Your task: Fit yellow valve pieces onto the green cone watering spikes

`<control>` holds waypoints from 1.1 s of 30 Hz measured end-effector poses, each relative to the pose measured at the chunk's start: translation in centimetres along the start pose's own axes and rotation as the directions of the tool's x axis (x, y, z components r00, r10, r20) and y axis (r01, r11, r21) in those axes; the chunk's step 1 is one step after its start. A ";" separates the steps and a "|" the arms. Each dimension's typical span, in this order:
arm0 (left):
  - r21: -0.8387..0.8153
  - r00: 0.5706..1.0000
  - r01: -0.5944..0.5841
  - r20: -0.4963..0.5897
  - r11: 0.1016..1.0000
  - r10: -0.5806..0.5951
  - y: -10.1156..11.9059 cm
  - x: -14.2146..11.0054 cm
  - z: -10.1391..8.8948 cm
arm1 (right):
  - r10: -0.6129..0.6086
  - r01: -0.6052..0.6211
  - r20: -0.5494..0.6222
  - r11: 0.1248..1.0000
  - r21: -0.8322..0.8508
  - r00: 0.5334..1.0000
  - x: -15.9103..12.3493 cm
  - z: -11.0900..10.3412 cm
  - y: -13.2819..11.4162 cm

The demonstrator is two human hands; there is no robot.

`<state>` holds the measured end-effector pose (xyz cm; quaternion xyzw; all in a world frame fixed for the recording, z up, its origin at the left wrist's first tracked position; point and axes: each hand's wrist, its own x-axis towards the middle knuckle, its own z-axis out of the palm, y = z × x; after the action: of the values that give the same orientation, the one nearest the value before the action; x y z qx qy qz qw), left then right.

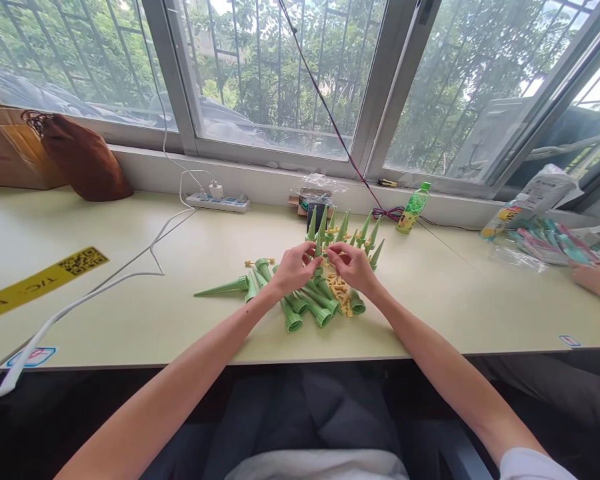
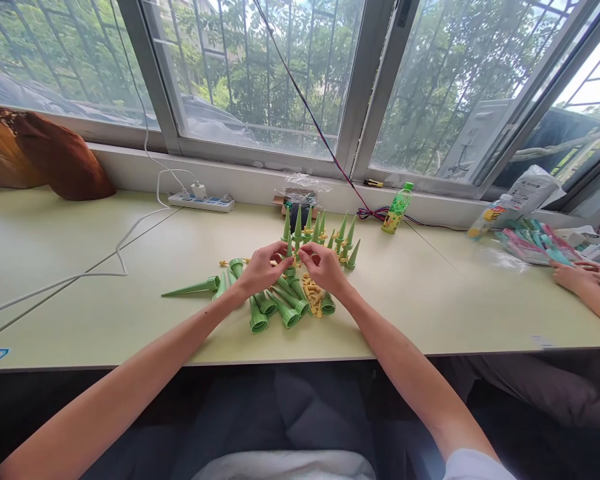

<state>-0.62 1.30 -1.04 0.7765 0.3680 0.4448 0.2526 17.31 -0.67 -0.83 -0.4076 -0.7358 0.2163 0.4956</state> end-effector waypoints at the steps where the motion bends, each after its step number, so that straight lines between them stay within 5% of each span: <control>1: 0.007 1.000 0.013 -0.021 1.000 -0.012 0.0 0.0 0.0 | -0.018 0.019 0.004 0.997 -0.079 1.000 0.1 -0.2 0.2; 7: 0.059 0.994 0.059 -0.092 0.997 -0.054 0.3 -0.2 -0.2 | -0.111 0.143 0.115 0.931 -0.337 0.987 0.3 -1.3 1.3; 16: 0.110 0.988 0.109 -0.118 0.988 -0.096 0.4 -0.3 -0.4 | -0.028 0.175 0.319 0.879 -0.443 0.947 0.2 -1.3 1.8; 33: 0.153 0.995 0.030 -0.103 0.988 -0.014 0.2 -0.2 -0.2 | 0.042 0.145 0.354 0.863 -0.484 0.934 0.2 -1.0 1.6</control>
<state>-0.77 1.02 -0.93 0.7661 0.4221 0.4510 0.1776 18.75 0.34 -1.45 -0.4569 -0.8540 0.0732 0.2380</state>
